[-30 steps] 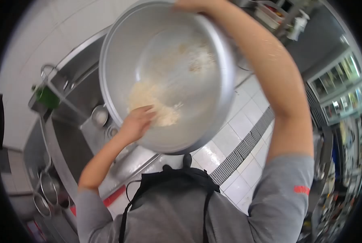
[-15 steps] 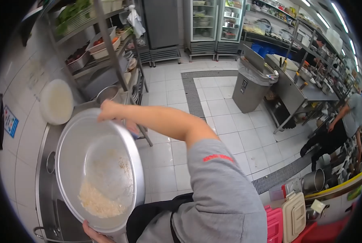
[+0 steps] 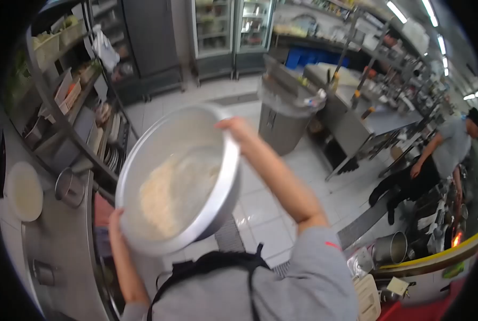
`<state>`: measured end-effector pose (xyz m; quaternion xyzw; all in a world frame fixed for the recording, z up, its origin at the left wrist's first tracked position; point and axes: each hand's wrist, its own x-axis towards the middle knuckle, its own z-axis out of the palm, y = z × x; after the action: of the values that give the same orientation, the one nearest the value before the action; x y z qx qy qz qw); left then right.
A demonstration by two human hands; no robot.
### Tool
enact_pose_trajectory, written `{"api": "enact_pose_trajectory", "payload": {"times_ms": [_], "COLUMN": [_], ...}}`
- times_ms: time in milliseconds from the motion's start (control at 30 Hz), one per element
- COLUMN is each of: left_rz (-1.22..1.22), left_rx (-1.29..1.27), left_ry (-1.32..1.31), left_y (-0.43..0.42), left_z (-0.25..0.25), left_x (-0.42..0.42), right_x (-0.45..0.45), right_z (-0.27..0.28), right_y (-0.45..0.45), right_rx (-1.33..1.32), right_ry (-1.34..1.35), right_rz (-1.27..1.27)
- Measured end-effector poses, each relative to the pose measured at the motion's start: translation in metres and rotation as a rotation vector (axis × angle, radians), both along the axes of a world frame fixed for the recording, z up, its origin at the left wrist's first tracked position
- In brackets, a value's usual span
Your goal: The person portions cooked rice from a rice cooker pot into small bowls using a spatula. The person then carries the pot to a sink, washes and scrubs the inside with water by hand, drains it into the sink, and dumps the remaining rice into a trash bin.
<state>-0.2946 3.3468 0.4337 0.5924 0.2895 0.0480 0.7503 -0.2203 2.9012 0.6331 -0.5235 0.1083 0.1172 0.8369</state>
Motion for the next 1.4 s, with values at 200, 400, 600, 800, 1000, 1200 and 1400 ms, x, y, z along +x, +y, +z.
{"api": "enact_pose_trajectory", "payload": {"times_ms": [200, 400, 600, 800, 1000, 1200, 1400], "left_rz": [-0.347, -0.743, -1.176, -1.260, -1.177, -1.271, -1.210], "left_rx": [-0.106, -0.396, -0.579, -0.916, -0.967, -1.542, -1.711], "left_ry": [-0.023, 0.053, 0.129, 0.386, 0.523, 0.662, 0.875], "left_y": [-0.167, -0.364, -0.555, -0.724, -0.894, -0.963, -0.987], "left_z": [-0.047, -0.084, 0.018, 0.093, 0.055, -0.002, 0.008], "left_x": [0.197, 0.338, 0.377, 0.386, 0.485, 0.528, 0.544], "right_x": [0.032, 0.070, 0.137, 0.271, 0.399, 0.507, 0.541], "right_z": [-0.034, -0.001, 0.110, 0.179, 0.124, 0.028, 0.010], "right_y": [-0.135, -0.239, -0.385, -0.413, -0.417, -0.401, -0.407], "right_rx": [-0.113, -0.286, -0.441, -0.929, -1.628, -1.845, -1.839], "right_ry": [-0.128, -0.222, -0.261, -0.588, -0.758, -0.666, -0.721], "right_rz": [-0.404, -0.704, -0.793, -0.705, -0.519, 0.085, 0.167]}}
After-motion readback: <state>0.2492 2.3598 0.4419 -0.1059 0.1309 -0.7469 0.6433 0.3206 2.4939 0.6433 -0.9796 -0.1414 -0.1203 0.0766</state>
